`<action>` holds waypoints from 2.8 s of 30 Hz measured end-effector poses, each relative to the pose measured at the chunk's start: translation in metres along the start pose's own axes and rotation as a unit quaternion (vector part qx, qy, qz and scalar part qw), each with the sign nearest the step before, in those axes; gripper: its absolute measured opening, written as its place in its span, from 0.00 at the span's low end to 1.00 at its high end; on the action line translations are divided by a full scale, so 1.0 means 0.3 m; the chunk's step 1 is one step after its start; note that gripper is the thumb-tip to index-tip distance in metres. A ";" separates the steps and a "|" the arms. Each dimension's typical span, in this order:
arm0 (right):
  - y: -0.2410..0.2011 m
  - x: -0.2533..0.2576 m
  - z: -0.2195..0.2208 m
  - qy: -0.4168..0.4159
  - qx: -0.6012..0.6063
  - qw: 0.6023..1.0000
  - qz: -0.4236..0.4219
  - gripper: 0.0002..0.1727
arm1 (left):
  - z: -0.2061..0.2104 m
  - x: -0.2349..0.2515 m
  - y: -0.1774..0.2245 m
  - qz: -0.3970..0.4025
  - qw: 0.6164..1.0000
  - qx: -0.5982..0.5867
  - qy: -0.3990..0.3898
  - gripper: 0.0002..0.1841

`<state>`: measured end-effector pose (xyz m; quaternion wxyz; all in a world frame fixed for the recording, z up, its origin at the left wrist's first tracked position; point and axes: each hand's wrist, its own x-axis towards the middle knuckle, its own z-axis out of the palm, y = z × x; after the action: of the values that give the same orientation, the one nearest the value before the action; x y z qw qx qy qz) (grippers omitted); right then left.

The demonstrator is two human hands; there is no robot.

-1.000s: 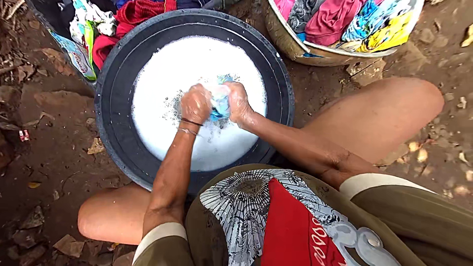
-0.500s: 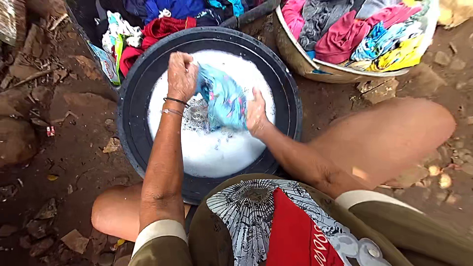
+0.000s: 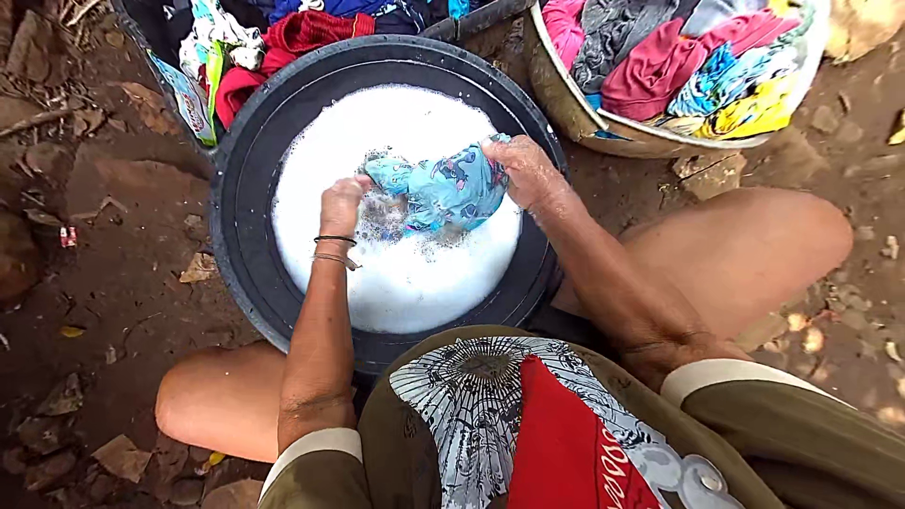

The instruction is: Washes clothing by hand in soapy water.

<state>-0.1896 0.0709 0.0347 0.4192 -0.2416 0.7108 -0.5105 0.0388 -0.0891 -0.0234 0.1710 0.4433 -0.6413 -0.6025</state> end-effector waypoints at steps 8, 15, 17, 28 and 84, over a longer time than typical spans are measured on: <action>-0.100 -0.065 -0.018 -0.013 0.291 0.943 -0.160 0.21 | 0.006 -0.023 0.056 0.082 0.993 -0.050 -0.075 0.17; 0.055 -0.050 0.082 -0.175 -0.329 0.917 0.140 0.31 | 0.231 -0.039 -0.088 0.012 0.915 0.313 -0.255 0.39; -0.010 -0.095 0.070 -0.131 -0.186 0.974 0.007 0.21 | 0.263 -0.036 -0.108 0.015 0.901 0.355 -0.248 0.38; 0.026 0.004 -0.009 0.102 0.439 0.892 0.021 0.18 | 0.029 0.036 -0.043 -0.010 0.982 -0.132 0.136 0.13; -0.152 -0.065 -0.036 -0.066 0.262 0.952 -0.141 0.21 | -0.121 0.031 0.171 0.244 0.910 0.049 0.333 0.13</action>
<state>-0.1922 0.0751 0.0853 0.4375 -0.2545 0.4809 -0.7159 0.0425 -0.1249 0.0291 0.4942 0.4560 -0.6637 -0.3277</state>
